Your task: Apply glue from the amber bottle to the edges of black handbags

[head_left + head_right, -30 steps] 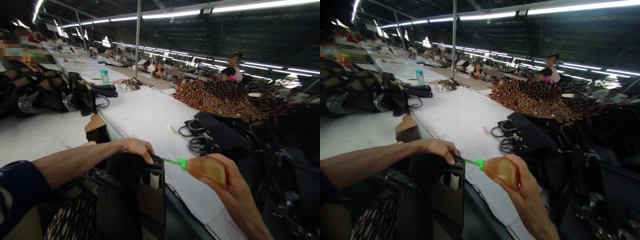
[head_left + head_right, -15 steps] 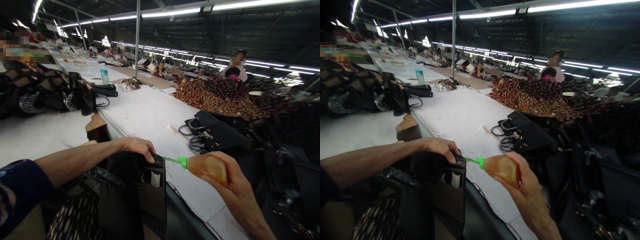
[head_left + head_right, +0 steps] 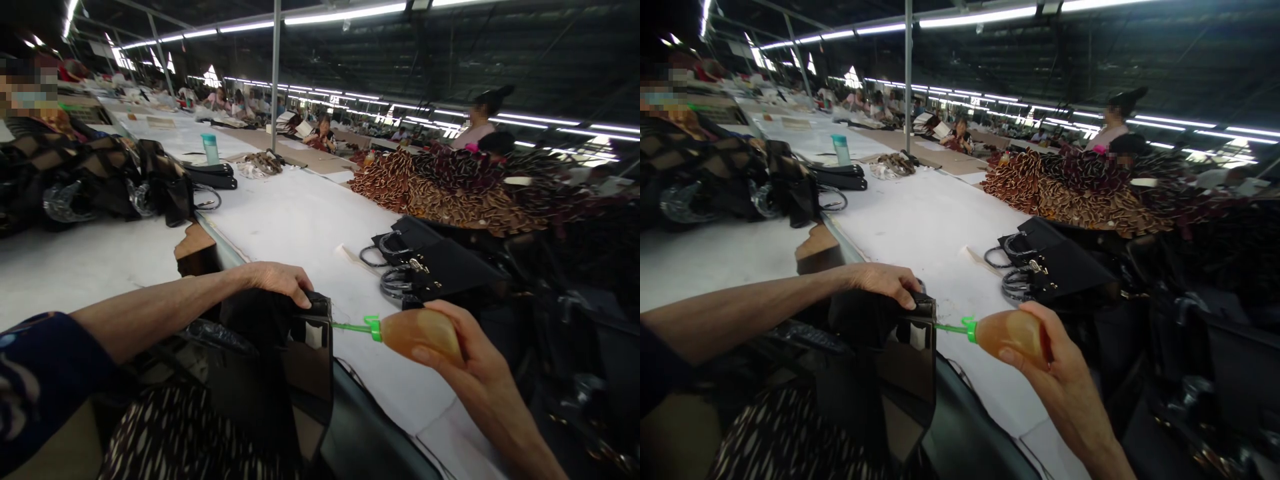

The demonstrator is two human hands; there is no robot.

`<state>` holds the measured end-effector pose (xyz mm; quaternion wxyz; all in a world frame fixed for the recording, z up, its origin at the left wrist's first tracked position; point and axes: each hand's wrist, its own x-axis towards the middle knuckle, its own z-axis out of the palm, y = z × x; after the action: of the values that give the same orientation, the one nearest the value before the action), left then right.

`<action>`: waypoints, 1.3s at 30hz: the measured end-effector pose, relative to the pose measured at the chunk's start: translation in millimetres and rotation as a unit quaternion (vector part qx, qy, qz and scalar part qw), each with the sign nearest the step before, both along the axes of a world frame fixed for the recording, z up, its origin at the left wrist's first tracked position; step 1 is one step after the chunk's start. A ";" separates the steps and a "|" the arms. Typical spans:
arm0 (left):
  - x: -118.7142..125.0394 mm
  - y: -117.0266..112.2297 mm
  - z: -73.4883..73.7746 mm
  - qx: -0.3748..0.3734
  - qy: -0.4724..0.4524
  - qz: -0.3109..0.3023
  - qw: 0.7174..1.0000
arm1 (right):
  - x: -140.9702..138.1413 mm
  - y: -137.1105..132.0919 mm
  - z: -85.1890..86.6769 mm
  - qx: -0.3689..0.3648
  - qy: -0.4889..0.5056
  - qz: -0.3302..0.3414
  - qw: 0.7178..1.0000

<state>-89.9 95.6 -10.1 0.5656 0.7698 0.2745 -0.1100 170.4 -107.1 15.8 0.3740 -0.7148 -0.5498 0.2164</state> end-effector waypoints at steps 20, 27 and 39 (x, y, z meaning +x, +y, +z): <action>41.9 32.5 -26.9 0.196 -0.042 -0.072 0.977 | 16.0 37.8 -35.0 -0.012 0.127 -0.036 0.991; 41.2 31.6 -26.2 0.199 -0.051 -0.068 0.976 | 12.6 43.0 -34.2 -0.008 0.105 -0.022 0.994; 41.9 30.5 -28.0 0.212 -0.051 -0.071 0.973 | 12.6 38.2 -30.7 -0.047 0.031 -0.001 0.998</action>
<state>-48.0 126.1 -38.1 0.3938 0.8942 0.2069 -0.0503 183.0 -68.9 -14.9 0.3571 -0.7249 -0.5269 0.2633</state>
